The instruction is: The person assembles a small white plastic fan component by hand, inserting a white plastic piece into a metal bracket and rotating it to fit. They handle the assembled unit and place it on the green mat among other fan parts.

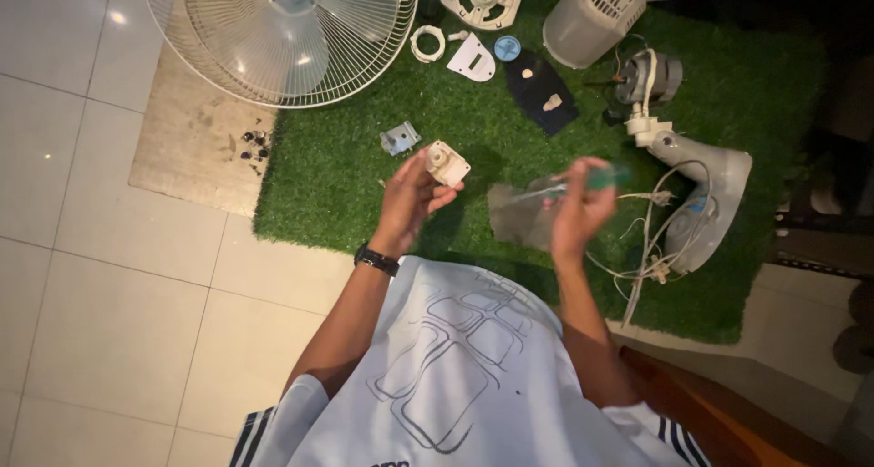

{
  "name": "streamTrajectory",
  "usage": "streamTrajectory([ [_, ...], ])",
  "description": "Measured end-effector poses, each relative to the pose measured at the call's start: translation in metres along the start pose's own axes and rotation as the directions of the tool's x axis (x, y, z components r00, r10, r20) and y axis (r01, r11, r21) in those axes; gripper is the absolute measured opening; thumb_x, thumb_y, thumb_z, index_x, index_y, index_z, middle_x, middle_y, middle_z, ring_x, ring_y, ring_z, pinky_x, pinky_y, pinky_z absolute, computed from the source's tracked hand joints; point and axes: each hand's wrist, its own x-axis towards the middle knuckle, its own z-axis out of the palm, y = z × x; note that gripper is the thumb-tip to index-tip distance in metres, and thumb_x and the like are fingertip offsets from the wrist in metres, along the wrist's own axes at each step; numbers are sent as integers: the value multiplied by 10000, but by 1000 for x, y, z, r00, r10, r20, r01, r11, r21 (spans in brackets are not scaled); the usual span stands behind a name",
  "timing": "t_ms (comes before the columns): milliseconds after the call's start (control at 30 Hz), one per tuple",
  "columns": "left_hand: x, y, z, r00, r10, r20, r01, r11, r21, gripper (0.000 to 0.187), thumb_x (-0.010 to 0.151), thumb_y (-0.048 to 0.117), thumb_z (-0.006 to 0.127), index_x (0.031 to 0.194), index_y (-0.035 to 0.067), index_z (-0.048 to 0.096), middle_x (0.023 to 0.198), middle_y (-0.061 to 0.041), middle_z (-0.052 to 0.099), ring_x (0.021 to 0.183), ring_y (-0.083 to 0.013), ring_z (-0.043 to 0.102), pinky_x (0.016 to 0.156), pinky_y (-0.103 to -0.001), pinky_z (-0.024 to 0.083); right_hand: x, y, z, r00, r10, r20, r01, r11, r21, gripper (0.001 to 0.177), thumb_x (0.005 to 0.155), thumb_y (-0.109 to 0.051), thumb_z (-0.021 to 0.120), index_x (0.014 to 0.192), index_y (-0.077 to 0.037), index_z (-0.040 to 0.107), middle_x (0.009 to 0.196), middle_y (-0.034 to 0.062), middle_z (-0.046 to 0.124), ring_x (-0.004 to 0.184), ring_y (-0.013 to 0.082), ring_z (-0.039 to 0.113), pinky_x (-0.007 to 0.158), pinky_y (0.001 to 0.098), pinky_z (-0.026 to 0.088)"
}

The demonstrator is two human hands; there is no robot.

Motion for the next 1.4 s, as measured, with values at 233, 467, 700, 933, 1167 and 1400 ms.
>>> streamTrajectory([
  [233,0,-8,-9,999,-31,38,30,999,44,513,1056,392,495,1453,71,548,1168,-171,725,933,-249,762,800,-314,633,21,91,36,919,226,323,78,700,-710,455,918,-293,789,1272,-71,610,787,80,668,652,159,598,580,303,451],
  [467,-9,-17,-10,999,24,21,-26,996,80,509,1045,391,540,1453,88,559,1142,-112,724,872,-223,749,755,-308,627,2,-5,62,820,-60,568,368,817,-444,401,932,-145,731,1324,-84,672,1032,97,660,789,245,589,645,381,508],
  [700,-17,-13,4,994,89,60,-99,979,181,478,1044,362,576,1432,85,606,1133,-77,722,831,-162,741,740,-290,634,-1,-77,72,587,-167,792,665,657,-355,371,914,-116,754,1282,-117,714,1069,103,632,1033,287,611,866,411,528],
  [933,-31,7,25,992,92,83,-112,951,288,475,1055,341,565,1452,81,597,1132,-97,741,854,-165,735,751,-307,654,2,-70,54,657,-311,687,595,773,-220,264,835,-98,784,1080,-60,693,1009,91,671,855,222,619,691,349,510],
  [1167,-56,25,50,982,49,185,-86,976,202,526,1071,416,476,1478,92,557,1157,-106,741,876,-190,768,747,-305,643,1,-55,17,791,182,584,-521,702,486,181,937,-167,673,1082,-75,619,981,149,658,823,219,587,673,333,473],
  [1400,-71,30,72,971,4,240,-54,978,202,559,1042,404,511,1516,110,472,1210,-94,701,891,-206,763,761,-332,652,-13,-67,-2,681,229,695,-721,370,586,284,997,-320,605,1077,-50,639,1070,104,592,1027,237,539,836,349,460],
])
